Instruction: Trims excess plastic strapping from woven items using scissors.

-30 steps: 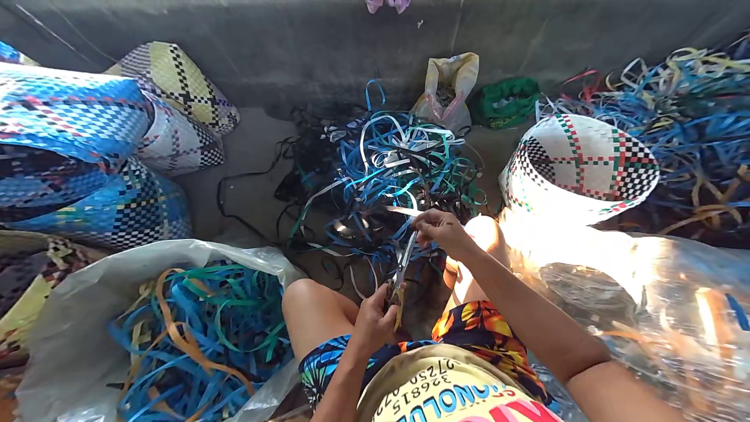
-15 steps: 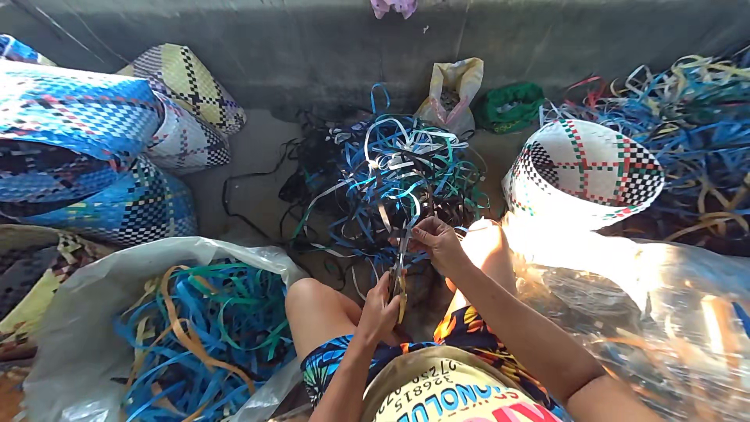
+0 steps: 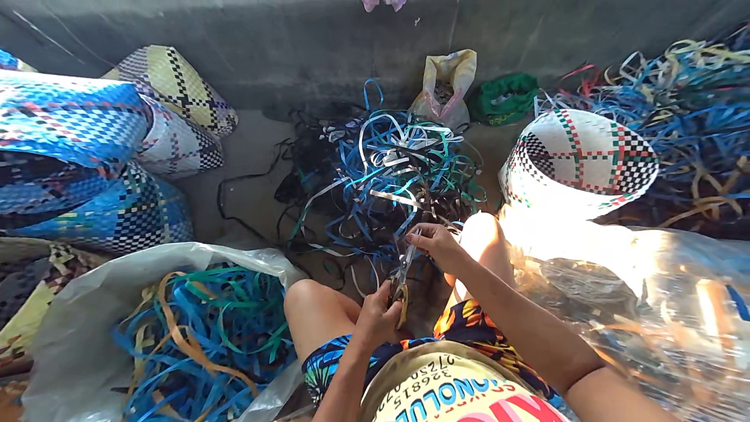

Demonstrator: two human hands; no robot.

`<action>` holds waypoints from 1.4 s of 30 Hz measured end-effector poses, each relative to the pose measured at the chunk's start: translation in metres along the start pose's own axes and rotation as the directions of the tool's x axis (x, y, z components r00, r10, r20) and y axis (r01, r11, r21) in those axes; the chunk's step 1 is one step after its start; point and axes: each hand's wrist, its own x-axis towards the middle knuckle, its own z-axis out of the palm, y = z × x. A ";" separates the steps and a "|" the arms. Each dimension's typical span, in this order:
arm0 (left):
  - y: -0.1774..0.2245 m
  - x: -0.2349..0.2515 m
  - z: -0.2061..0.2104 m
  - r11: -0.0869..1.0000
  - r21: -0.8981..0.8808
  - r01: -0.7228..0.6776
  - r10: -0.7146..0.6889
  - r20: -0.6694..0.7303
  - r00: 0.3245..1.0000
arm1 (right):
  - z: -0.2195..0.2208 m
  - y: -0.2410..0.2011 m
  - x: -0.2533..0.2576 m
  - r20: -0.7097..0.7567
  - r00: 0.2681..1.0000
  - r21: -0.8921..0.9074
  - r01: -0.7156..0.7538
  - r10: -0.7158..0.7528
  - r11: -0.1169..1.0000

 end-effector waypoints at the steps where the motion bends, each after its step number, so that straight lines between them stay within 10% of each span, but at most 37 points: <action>1: -0.002 -0.001 0.001 1.000 -0.004 0.008 -0.008 0.003 1.000 | 0.000 0.002 0.001 -0.027 1.000 0.021 0.009 -0.009 1.000; 6: -0.018 -0.008 -0.009 0.999 -0.039 0.031 -0.037 -0.181 0.983 | -0.014 0.005 0.005 -0.188 0.980 0.093 0.084 -0.066 0.992; 10: -0.003 0.001 -0.012 0.928 -0.234 -0.291 0.140 -0.505 0.852 | -0.013 0.008 -0.005 0.103 0.994 -0.267 0.061 -0.034 0.962; 14: 0.013 0.016 -0.011 0.871 -0.254 -0.421 0.308 -0.386 0.870 | 0.015 0.013 -0.013 0.340 0.940 -0.305 0.076 0.034 0.949; 18: 0.003 0.020 -0.009 0.928 -0.245 -0.282 0.209 -0.283 0.936 | 0.002 0.020 -0.008 0.261 0.965 -0.278 0.060 0.015 0.959; 28: -0.015 0.015 -0.021 0.926 -0.342 -0.159 -0.028 -0.484 0.874 | -0.037 0.049 0.007 -0.089 0.824 0.347 -0.500 0.559 0.793; 33: -0.014 0.018 -0.032 0.932 -0.332 -0.144 -0.041 -0.492 0.870 | -0.135 -0.056 0.145 -0.257 0.966 0.085 -0.017 0.038 0.996; 36: -0.008 0.024 -0.027 0.933 -0.331 -0.143 -0.033 -0.473 0.881 | -0.173 -0.088 0.218 -0.410 0.912 0.358 0.155 0.005 0.921; 39: -0.003 0.030 -0.024 0.922 -0.356 -0.152 -0.036 -0.469 0.882 | -0.109 -0.080 0.190 -0.096 0.987 0.204 0.150 -0.132 0.968; 42: 0.009 0.036 -0.014 0.904 -0.396 -0.159 -0.070 -0.505 0.860 | -0.014 -0.053 0.101 0.306 0.950 -0.038 -0.045 0.055 0.998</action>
